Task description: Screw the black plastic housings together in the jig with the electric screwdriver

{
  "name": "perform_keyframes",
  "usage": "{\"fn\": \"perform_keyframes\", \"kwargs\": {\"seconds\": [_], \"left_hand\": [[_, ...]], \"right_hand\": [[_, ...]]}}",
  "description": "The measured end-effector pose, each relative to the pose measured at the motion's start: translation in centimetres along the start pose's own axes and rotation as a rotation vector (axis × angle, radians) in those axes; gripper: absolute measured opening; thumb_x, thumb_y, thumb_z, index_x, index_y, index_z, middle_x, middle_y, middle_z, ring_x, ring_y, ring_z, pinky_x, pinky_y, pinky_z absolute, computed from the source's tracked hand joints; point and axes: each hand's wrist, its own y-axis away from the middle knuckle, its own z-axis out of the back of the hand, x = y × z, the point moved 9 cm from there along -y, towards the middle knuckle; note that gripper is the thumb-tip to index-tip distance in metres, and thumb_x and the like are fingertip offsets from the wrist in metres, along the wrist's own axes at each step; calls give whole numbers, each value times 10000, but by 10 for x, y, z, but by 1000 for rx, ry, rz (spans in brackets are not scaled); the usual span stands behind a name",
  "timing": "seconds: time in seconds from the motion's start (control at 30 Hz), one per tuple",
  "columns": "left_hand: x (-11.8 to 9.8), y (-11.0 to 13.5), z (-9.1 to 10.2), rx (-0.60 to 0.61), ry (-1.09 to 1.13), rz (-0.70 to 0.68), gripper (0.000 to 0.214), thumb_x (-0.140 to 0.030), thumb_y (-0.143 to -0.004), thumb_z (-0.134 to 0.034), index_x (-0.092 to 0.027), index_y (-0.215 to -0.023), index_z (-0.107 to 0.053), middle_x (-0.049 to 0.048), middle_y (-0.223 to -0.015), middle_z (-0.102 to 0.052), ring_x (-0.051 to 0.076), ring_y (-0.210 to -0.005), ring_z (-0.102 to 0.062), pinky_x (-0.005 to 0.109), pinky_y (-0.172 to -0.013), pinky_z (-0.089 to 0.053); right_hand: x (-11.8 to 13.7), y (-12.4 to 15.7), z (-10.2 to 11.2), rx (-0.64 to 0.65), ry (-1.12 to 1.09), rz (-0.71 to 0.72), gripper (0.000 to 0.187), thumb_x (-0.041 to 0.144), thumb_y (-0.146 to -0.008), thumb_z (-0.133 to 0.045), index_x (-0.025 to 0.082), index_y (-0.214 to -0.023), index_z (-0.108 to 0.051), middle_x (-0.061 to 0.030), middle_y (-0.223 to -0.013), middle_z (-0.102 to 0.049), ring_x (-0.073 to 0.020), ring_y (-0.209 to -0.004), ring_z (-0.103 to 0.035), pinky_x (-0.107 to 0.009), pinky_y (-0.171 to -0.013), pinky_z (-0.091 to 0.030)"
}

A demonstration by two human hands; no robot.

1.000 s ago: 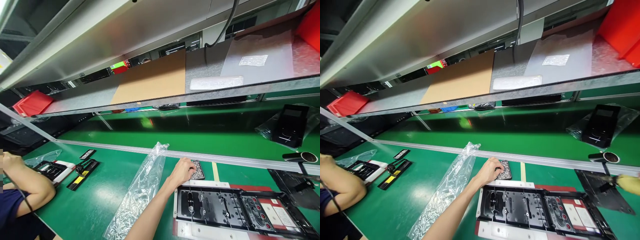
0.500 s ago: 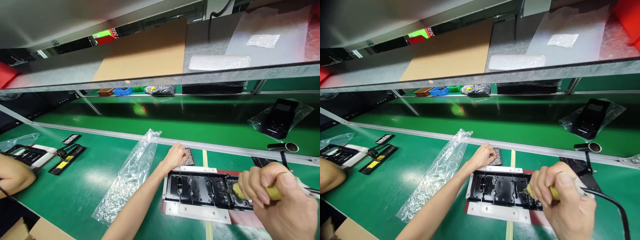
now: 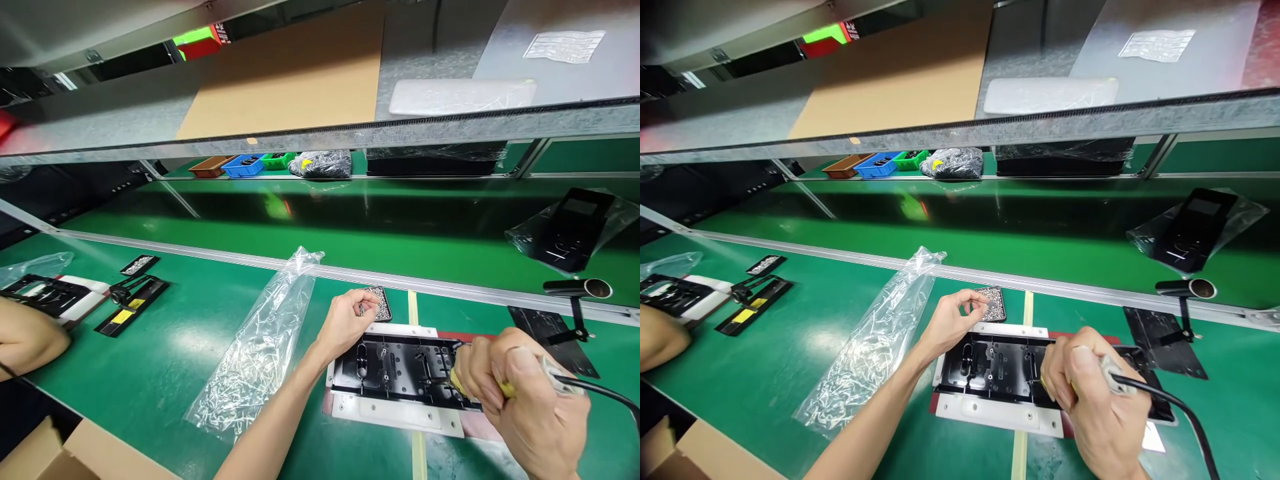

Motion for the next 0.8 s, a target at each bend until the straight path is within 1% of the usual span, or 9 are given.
{"fn": "perform_keyframes", "kwargs": {"seconds": [0.07,0.23,0.37,0.43,0.53,0.6,0.7,0.77,0.8], "left_hand": [[-5,7,1,6,50,-3,177,-204,-927,-682,-205,-1005,-841,28,-902,-767,152,-803,-630,262,-779,-503],[-10,23,0,52,169,26,164,-286,-951,-707,-221,-989,-853,40,-946,-767,164,-836,-621,261,-726,-457],[-13,34,-5,76,285,80,161,-329,-944,-740,-212,-960,-850,35,-889,-742,152,-799,-563,268,-757,-442],[-12,40,-10,94,371,129,198,-367,-931,-762,-189,-964,-840,39,-844,-733,143,-765,-560,265,-742,-447],[-10,48,-21,151,519,206,314,-448,-900,-796,-148,-983,-833,67,-830,-759,139,-735,-622,256,-715,-488],[-10,52,-27,193,595,241,373,-488,-862,-838,-137,-989,-838,95,-876,-794,150,-757,-681,261,-741,-531],[-9,56,-34,242,731,281,428,-504,-800,-914,-145,-1024,-850,118,-961,-826,171,-839,-744,285,-832,-577],[-8,57,-36,255,799,300,446,-507,-777,-939,-150,-1031,-855,119,-968,-832,170,-851,-754,283,-841,-583],[-7,58,-36,257,810,305,448,-509,-773,-943,-151,-1028,-858,120,-963,-833,165,-837,-751,274,-820,-579]], "right_hand": [[-2,-1,-1,10,2,-3,475,393,-1091,-558,204,-666,-462,22,-503,-399,-110,-464,-390,-257,-450,-339],[-6,0,-2,21,10,-13,474,367,-1101,-541,203,-663,-469,22,-509,-403,-110,-466,-395,-259,-453,-340],[-6,1,-4,31,35,-15,487,379,-1101,-545,204,-654,-465,19,-513,-407,-113,-467,-400,-260,-452,-331],[-7,2,-4,32,44,-11,481,377,-1103,-543,207,-659,-467,19,-515,-407,-116,-470,-402,-264,-453,-329],[-12,4,0,38,58,-18,481,364,-1107,-525,212,-657,-456,16,-525,-399,-122,-468,-404,-276,-441,-319],[-17,5,2,53,75,-28,494,377,-1106,-526,216,-648,-436,13,-528,-398,-130,-466,-414,-286,-434,-324],[-23,5,6,43,95,-35,501,390,-1100,-542,222,-644,-422,13,-526,-398,-136,-463,-420,-294,-432,-333],[-23,5,5,39,97,-27,499,392,-1098,-547,222,-643,-429,14,-526,-395,-136,-461,-421,-294,-429,-332],[-22,4,4,36,98,-22,501,393,-1097,-548,221,-642,-431,15,-525,-391,-134,-460,-419,-292,-429,-329]]}}
